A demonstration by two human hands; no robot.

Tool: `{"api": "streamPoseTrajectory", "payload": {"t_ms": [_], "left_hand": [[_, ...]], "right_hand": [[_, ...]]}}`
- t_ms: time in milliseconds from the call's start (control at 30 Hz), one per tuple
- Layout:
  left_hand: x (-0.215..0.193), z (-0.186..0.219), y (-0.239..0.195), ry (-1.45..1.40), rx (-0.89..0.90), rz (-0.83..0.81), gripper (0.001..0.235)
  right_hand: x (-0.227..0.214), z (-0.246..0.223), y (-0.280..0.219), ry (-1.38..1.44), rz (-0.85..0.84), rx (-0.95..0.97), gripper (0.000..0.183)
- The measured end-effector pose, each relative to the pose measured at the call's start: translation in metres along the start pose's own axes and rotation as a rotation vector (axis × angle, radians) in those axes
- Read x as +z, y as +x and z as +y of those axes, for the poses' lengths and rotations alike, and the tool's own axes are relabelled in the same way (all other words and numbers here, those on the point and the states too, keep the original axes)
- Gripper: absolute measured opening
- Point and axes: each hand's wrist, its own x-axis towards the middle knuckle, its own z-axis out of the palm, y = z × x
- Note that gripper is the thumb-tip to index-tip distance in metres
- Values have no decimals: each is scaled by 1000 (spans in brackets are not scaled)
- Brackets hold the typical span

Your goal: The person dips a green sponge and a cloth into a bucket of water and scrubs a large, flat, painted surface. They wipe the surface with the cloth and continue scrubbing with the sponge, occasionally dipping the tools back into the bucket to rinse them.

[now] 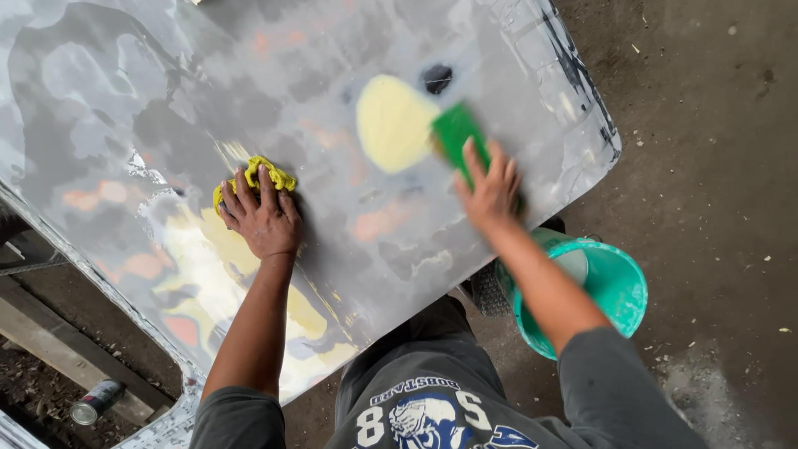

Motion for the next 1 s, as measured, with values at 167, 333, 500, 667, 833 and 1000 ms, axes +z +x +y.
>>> {"api": "streamPoseTrajectory", "payload": {"t_ms": [167,333,500,667,833,1000], "left_hand": [[0,-1,1,10,6,13,59],[1,-3,1,4,29,8,59],[0,-4,0,13,20,10,59],[3,-6,0,41,5,5,59],[1,-2,1,42,-9,16,61],[1,-4,2,30,20,17,60]], "right_hand": [[-14,41,112,50,114,129,68],[-10,9,50,33,137,146,68],[-3,-50,-101,145,-51,-143,71],[-2,-12,-28,51,-47,-60,69],[-7,58,107,2,129,114,66],[-1,54,111,-7,177,167,69]]}}
